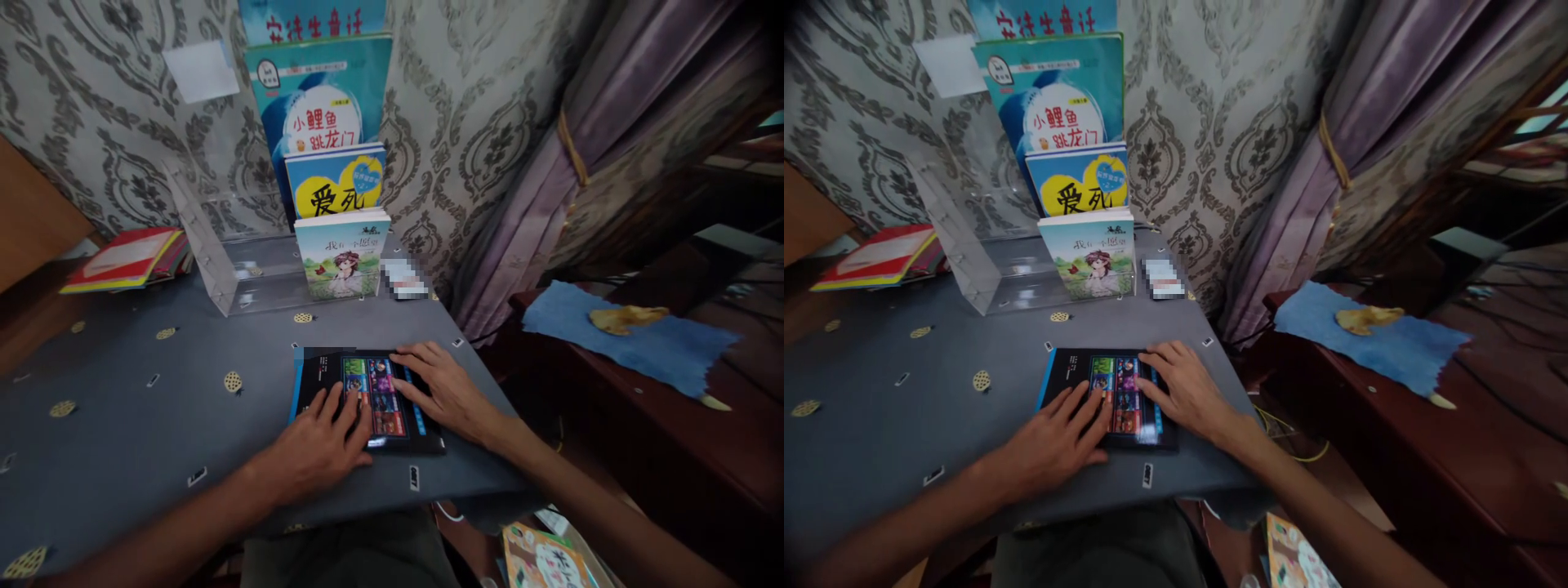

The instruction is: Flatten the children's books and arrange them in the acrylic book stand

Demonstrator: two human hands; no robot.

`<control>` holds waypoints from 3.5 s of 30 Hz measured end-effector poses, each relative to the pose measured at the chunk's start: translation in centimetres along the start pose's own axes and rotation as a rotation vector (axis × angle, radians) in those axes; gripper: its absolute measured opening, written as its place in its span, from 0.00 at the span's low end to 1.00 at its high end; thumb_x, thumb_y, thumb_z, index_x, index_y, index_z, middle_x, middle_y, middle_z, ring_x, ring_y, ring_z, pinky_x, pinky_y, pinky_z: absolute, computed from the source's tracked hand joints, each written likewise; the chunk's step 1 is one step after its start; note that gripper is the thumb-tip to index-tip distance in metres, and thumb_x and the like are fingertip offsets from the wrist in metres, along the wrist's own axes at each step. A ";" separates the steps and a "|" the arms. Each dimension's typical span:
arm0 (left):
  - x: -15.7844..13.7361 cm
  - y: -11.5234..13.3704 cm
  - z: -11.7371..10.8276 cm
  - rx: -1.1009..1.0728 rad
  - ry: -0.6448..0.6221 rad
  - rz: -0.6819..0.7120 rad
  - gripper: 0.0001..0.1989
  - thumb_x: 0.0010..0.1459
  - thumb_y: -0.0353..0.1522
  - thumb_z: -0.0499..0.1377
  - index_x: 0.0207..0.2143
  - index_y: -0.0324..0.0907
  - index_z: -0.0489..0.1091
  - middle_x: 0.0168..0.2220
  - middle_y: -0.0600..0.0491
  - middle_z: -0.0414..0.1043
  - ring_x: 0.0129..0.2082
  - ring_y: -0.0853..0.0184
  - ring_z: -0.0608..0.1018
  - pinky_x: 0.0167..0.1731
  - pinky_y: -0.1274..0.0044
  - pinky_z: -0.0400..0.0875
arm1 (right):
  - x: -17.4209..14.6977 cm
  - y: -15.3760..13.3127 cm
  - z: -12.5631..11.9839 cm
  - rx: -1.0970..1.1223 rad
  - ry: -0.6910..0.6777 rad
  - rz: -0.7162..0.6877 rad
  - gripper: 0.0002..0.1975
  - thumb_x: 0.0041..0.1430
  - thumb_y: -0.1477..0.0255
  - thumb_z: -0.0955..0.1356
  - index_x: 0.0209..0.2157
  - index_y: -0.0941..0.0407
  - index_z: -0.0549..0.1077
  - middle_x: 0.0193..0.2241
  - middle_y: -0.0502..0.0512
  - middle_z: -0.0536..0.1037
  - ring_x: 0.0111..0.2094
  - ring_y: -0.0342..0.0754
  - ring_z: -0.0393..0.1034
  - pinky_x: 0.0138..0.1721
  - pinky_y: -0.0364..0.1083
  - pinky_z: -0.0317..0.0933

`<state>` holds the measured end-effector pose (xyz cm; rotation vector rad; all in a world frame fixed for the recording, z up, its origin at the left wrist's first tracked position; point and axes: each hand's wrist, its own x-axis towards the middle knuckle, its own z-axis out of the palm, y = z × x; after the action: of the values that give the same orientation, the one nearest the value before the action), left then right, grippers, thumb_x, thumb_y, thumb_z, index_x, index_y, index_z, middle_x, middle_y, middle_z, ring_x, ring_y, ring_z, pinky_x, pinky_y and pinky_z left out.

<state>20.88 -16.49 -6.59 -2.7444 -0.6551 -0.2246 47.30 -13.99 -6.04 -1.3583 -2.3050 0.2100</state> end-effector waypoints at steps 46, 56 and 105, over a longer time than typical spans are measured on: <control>2.5 -9.0 2.8 -0.381 0.088 -0.487 0.09 0.69 0.32 0.48 0.45 0.43 0.66 0.54 0.43 0.72 0.56 0.55 0.73 0.54 0.61 0.71 | 5.1 -2.3 0.4 0.056 -0.033 0.074 0.14 0.69 0.68 0.61 0.49 0.54 0.75 0.46 0.59 0.82 0.47 0.55 0.77 0.46 0.51 0.68; 1.8 -9.5 4.3 -0.367 0.122 -0.471 0.08 0.69 0.31 0.50 0.46 0.41 0.67 0.54 0.43 0.74 0.58 0.55 0.72 0.57 0.60 0.69 | 7.4 -1.8 4.4 0.008 -0.151 -0.140 0.24 0.71 0.69 0.61 0.64 0.63 0.61 0.65 0.70 0.66 0.68 0.57 0.55 0.67 0.62 0.53; 11.5 -9.7 6.5 -0.478 0.060 -0.130 0.18 0.69 0.32 0.49 0.58 0.42 0.67 0.62 0.46 0.69 0.63 0.60 0.70 0.63 0.61 0.63 | 3.7 4.9 2.0 0.130 0.079 0.098 0.23 0.67 0.73 0.60 0.62 0.54 0.67 0.59 0.60 0.74 0.61 0.57 0.66 0.62 0.63 0.60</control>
<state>27.04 -1.32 -7.64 -3.1286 -0.8575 -0.5563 48.72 -8.15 -8.38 -1.3888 -2.1242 0.3259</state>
